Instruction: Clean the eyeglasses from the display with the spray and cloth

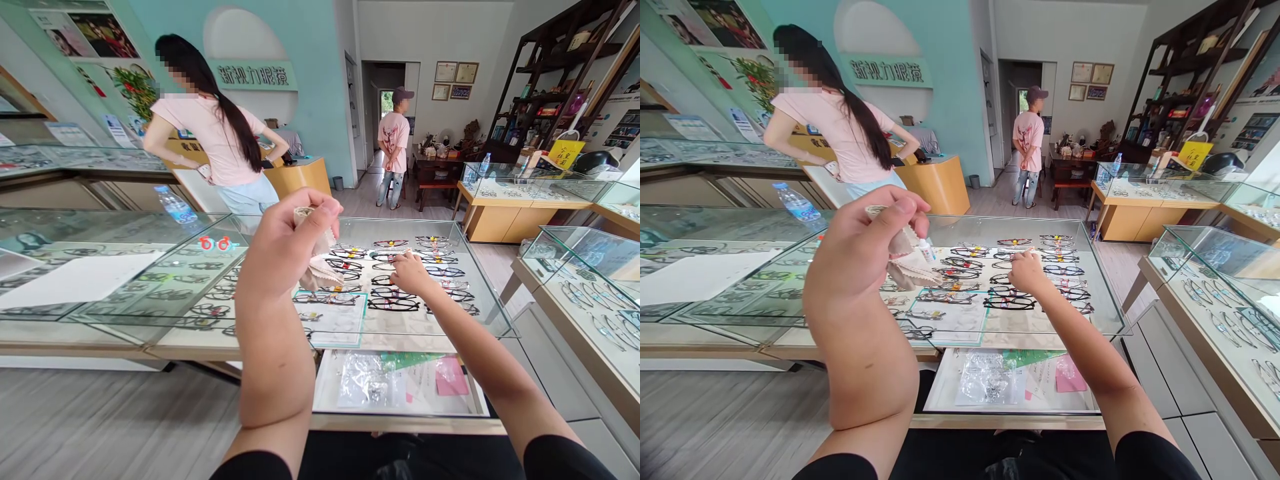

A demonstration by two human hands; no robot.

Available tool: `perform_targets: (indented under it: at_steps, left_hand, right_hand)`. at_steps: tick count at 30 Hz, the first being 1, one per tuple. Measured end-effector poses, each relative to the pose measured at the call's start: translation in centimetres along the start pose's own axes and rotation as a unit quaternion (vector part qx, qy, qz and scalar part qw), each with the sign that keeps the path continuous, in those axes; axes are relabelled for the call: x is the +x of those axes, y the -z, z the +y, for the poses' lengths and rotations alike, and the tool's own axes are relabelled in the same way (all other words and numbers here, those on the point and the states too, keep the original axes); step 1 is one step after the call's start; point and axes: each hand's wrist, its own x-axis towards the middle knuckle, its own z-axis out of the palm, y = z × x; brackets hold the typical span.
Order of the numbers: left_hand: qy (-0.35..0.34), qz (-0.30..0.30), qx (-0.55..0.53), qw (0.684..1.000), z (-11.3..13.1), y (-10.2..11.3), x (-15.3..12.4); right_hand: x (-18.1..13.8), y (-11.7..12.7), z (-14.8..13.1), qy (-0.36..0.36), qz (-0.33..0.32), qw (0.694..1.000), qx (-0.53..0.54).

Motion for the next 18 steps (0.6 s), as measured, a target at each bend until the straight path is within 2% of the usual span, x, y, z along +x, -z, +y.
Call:
perform_targets:
  at_steps: [5,11,12,15,18]
  left_hand:
    - [0.006,-0.003,0.003,1.000,-0.1,-0.2,0.2]
    - [0.029,-0.033,0.013,0.999,-0.8,-1.0,0.8]
    - [0.032,-0.038,0.013,0.999,-1.0,-1.1,0.9]
    - [0.042,-0.055,0.007,0.998,-1.6,-1.8,1.4]
    - [0.056,-0.089,-0.007,0.994,-2.2,-2.7,1.9]
  right_hand:
    - [-0.7,2.3,0.7,-0.021,0.061,0.996,0.054]
    - [-3.0,6.3,1.8,-0.005,0.167,0.979,0.116]
    - [-3.6,6.9,1.9,0.003,0.196,0.972,0.130]
    - [-5.7,8.4,1.9,0.061,0.337,0.920,0.191]
    - [-7.9,9.7,1.3,0.115,0.417,0.881,0.190]
